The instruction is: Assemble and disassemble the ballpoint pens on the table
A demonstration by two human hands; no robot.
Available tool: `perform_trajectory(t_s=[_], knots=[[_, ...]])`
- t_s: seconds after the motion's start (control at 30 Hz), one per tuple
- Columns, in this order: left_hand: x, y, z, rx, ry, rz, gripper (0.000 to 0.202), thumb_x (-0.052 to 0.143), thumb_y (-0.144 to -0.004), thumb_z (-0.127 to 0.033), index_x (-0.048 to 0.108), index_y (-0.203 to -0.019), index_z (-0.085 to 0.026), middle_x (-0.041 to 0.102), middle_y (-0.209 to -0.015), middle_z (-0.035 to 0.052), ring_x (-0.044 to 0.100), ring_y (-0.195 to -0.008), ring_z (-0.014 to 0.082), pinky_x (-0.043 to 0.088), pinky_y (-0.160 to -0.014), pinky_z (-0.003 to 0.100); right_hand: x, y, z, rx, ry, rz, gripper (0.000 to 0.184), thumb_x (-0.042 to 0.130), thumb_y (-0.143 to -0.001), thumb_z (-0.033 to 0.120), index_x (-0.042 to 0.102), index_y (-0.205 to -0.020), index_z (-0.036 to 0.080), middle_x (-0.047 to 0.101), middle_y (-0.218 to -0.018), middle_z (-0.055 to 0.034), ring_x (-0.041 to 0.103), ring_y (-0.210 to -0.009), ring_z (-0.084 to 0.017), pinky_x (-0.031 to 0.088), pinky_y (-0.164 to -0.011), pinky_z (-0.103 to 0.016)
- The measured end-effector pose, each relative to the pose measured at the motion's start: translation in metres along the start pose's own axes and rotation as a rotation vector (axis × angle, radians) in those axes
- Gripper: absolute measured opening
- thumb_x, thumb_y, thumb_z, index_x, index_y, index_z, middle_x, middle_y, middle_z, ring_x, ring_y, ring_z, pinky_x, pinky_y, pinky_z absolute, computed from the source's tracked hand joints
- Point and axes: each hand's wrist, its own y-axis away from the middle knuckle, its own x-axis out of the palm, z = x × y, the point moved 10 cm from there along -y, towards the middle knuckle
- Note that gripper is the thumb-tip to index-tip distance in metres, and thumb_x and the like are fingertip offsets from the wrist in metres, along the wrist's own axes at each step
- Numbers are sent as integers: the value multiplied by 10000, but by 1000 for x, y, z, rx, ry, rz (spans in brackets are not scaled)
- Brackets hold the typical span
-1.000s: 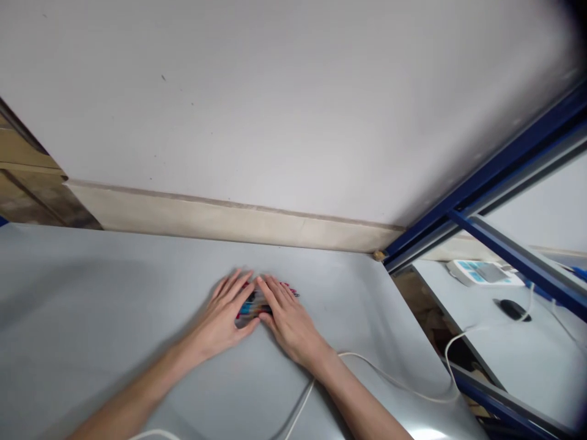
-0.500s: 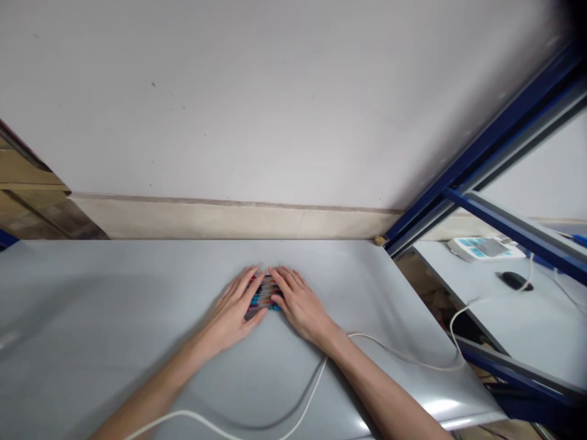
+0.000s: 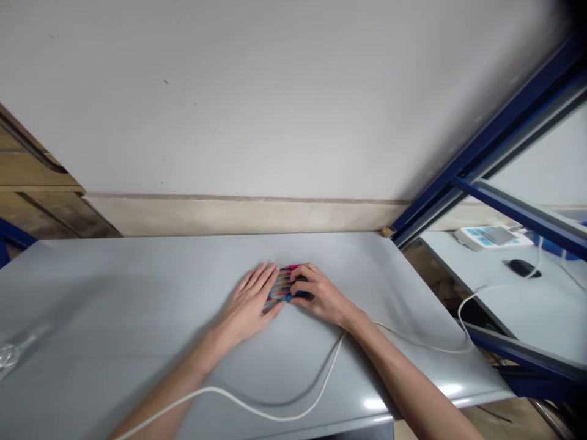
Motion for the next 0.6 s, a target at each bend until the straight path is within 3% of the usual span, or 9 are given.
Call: perform_trajectory(t_s=[0.23, 0.33, 0.4, 0.5, 0.6], knots=[[1, 1, -2, 42, -23, -13, 726, 469, -1014, -495, 172, -1621, -230, 213, -1676, 59, 220, -1544, 261, 249, -1247, 445, -1, -4, 7, -25, -73, -74, 78, 686, -939, 255, 660, -912, 186, 644, -1024, -84, 561, -1018, -241, 459, -949, -417], [-8, 0, -12, 99, -19, -47, 745, 514, -1003, -482, 185, -1614, -210, 200, -1678, 97, 214, -1543, 280, 220, -1249, 488, -6, -2, -1, 28, -118, -124, 76, 649, -967, 261, 650, -935, 193, 673, -962, -71, 585, -953, -228, 468, -901, -387], [-20, -1, -18, 126, 6, -120, 652, 537, -1005, -420, 299, -1572, -205, 295, -1644, 117, 280, -1512, 282, 251, -1229, 498, -10, 1, -8, 93, -154, -175, 89, 626, -982, 271, 649, -943, 193, 683, -930, -61, 600, -886, -211, 471, -849, -355], [-43, 0, -24, 127, 51, -288, 297, 524, -1017, -276, 605, -1295, -214, 614, -1366, 100, 510, -1310, 261, 411, -1082, 446, -12, 5, -17, 202, -280, -272, 146, 600, -999, 310, 648, -932, 190, 687, -891, -42, 612, -805, -182, 469, -778, -305], [-56, 2, -25, 102, 38, -381, 194, 485, -1021, -196, 672, -1075, -191, 714, -1011, 69, 616, -1001, 232, 466, -859, 371, -11, 8, -21, 305, -413, -373, 220, 597, -996, 366, 653, -896, 179, 679, -823, -27, 607, -743, -168, 466, -708, -273]])
